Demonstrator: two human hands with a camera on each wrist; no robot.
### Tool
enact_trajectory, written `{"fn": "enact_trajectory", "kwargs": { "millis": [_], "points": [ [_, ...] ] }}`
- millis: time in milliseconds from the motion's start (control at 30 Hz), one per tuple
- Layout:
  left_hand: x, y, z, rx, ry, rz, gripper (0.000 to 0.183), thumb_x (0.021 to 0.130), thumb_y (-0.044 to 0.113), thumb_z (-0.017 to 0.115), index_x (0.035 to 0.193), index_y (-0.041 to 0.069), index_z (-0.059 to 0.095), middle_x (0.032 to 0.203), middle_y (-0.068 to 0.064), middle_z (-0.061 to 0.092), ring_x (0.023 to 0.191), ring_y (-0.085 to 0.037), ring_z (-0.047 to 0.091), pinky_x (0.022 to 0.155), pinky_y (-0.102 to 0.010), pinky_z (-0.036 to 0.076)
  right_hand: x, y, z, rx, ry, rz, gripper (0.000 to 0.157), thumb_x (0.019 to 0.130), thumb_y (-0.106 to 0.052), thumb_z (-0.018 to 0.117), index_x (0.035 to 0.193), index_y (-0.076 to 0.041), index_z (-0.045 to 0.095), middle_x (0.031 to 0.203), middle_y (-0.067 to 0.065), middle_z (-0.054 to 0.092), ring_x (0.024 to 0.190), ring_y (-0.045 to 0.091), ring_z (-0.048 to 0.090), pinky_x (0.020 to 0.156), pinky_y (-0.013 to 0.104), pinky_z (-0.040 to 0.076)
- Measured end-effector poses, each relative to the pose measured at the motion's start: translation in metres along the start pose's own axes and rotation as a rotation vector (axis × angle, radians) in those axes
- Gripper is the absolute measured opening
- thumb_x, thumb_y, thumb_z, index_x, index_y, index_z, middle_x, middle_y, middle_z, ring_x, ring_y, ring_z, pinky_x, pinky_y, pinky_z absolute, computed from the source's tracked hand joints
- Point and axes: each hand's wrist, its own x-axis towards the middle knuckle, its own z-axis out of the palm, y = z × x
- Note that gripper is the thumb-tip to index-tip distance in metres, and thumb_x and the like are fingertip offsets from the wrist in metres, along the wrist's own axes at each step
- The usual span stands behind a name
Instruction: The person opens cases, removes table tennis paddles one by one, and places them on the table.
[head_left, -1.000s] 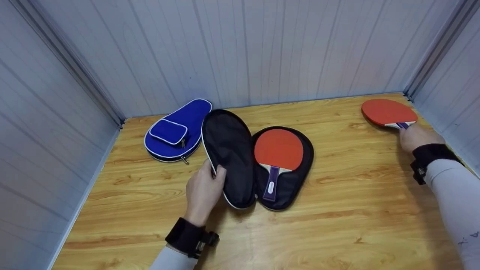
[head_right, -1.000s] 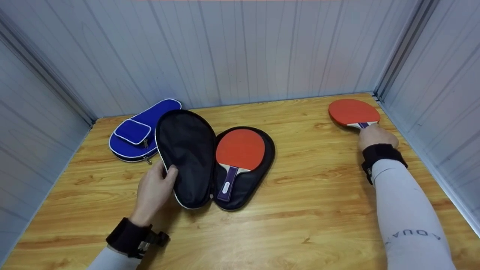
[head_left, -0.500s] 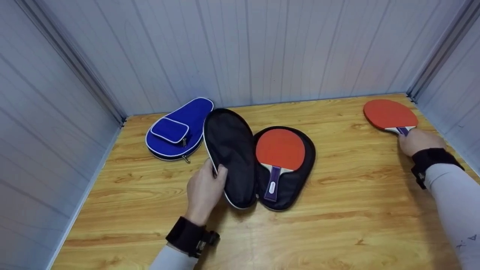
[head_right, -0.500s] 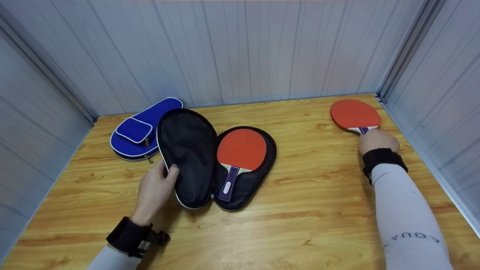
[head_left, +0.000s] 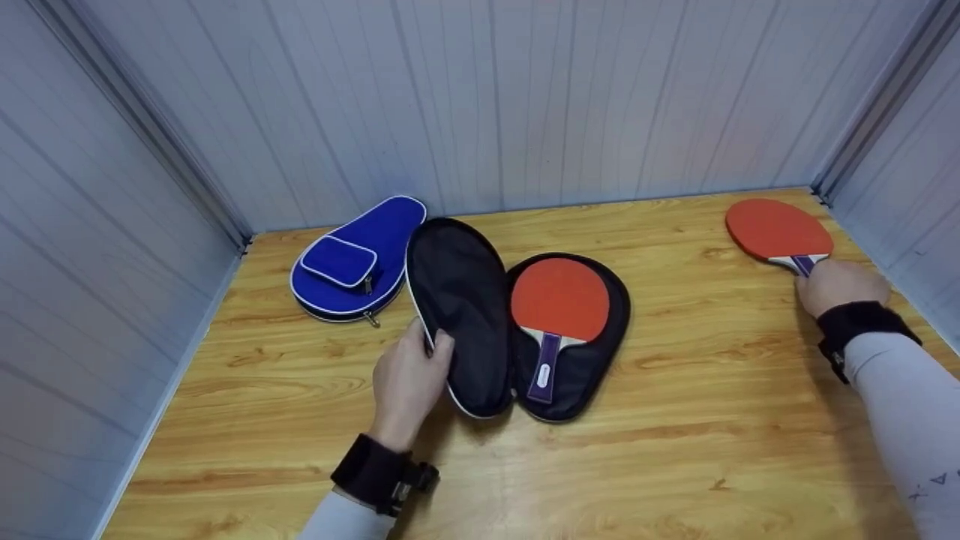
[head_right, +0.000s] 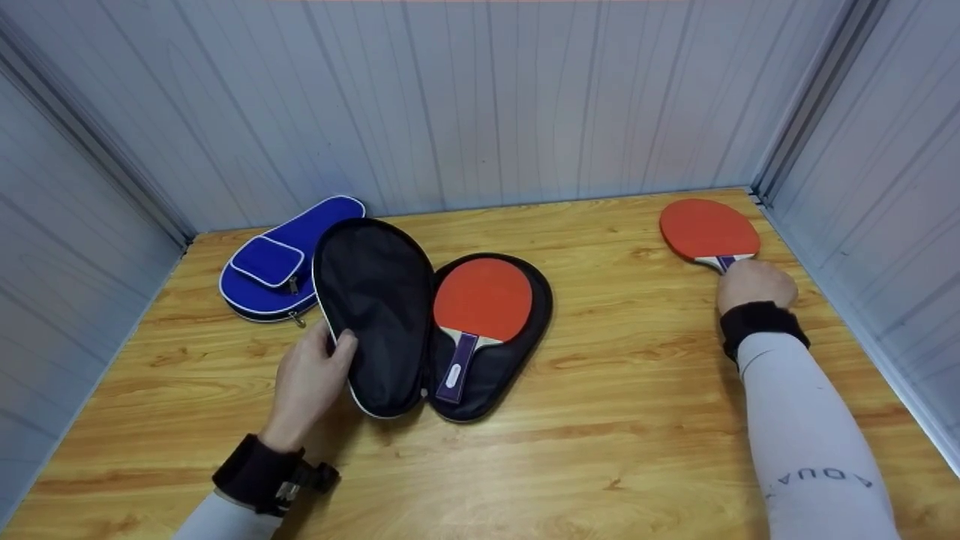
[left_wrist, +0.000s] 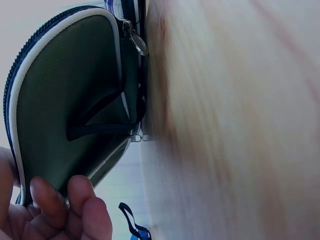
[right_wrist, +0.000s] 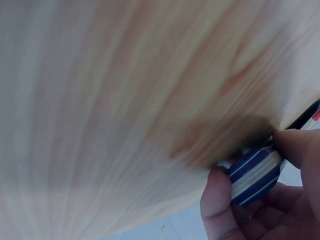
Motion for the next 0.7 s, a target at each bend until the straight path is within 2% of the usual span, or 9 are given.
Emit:
{"fn": "enact_trajectory", "kwargs": {
  "millis": [133,267,367,433,500,567,633,700],
  "points": [
    [-0.001,-0.001,0.000,0.001,0.006,0.009,0.021,0.103,0.030,0.062,0.096,0.011,0.066,0.078,-0.015,0.067,0.077,-0.046,0.071,0.068,-0.061,0.050,0.001,0.001,0.001,-0.004,-0.028,0.031,0.047,0.108,-0.023,0.055,0.071,0.006,0.055,0.067,0.027,0.058,0.062,0.047,0.060,0.057,0.055,0.047],
    [-0.001,0.000,0.000,-0.003,0.014,0.022,0.020,0.103,0.030,0.062,0.095,0.011,0.066,0.078,-0.015,0.068,0.077,-0.048,0.071,0.068,-0.062,0.050,-0.002,0.000,-0.002,-0.008,-0.057,0.068,0.053,0.109,-0.031,0.055,0.071,0.005,0.056,0.070,0.027,0.058,0.066,0.048,0.061,0.060,0.056,0.047],
    [-0.001,0.001,0.000,-0.002,0.016,0.026,0.020,0.102,0.030,0.062,0.096,0.011,0.066,0.079,-0.016,0.069,0.078,-0.049,0.071,0.068,-0.062,0.050,-0.004,-0.003,-0.003,-0.032,-0.045,0.087,0.060,0.110,-0.041,0.056,0.071,0.005,0.056,0.071,0.026,0.057,0.067,0.048,0.061,0.060,0.055,0.048],
    [-0.001,0.001,0.000,0.000,0.018,0.028,0.020,0.102,0.029,0.062,0.095,0.011,0.066,0.079,-0.016,0.069,0.078,-0.048,0.071,0.068,-0.061,0.050,-0.006,-0.007,-0.003,-0.057,-0.018,0.090,0.067,0.110,-0.046,0.057,0.075,0.010,0.056,0.074,0.029,0.057,0.070,0.051,0.062,0.061,0.057,0.049],
    [-0.001,0.000,0.000,0.001,0.021,0.033,0.019,0.102,0.029,0.063,0.095,0.011,0.066,0.079,-0.016,0.069,0.077,-0.048,0.071,0.068,-0.061,0.050,-0.008,-0.013,-0.003,-0.084,0.017,0.081,0.075,0.111,-0.050,0.057,0.090,0.021,0.058,0.083,0.037,0.059,0.077,0.056,0.063,0.064,0.062,0.051],
    [-0.001,0.000,0.000,0.000,0.023,0.037,0.019,0.102,0.029,0.063,0.096,0.011,0.066,0.079,-0.016,0.069,0.077,-0.048,0.071,0.068,-0.061,0.050,-0.011,-0.021,-0.003,-0.092,0.042,0.062,0.082,0.112,-0.053,0.056,0.112,0.029,0.055,0.100,0.045,0.059,0.092,0.064,0.062,0.076,0.069,0.052],
    [-0.001,0.000,0.000,-0.001,0.020,0.037,0.020,0.102,0.029,0.062,0.097,0.010,0.067,0.080,-0.017,0.070,0.078,-0.048,0.072,0.069,-0.061,0.050,-0.015,-0.030,-0.003,-0.083,0.051,0.031,0.089,0.113,-0.055,0.054,0.135,0.030,0.045,0.122,0.049,0.054,0.112,0.068,0.056,0.093,0.076,0.047],
    [-0.001,-0.001,0.000,-0.004,0.016,0.032,0.020,0.102,0.030,0.062,0.099,0.010,0.068,0.083,-0.018,0.072,0.081,-0.049,0.072,0.070,-0.062,0.050,-0.018,-0.040,-0.003,-0.057,0.047,-0.001,0.096,0.112,-0.060,0.051,0.148,0.027,0.035,0.140,0.049,0.045,0.130,0.068,0.045,0.108,0.080,0.035]
  ]
}}
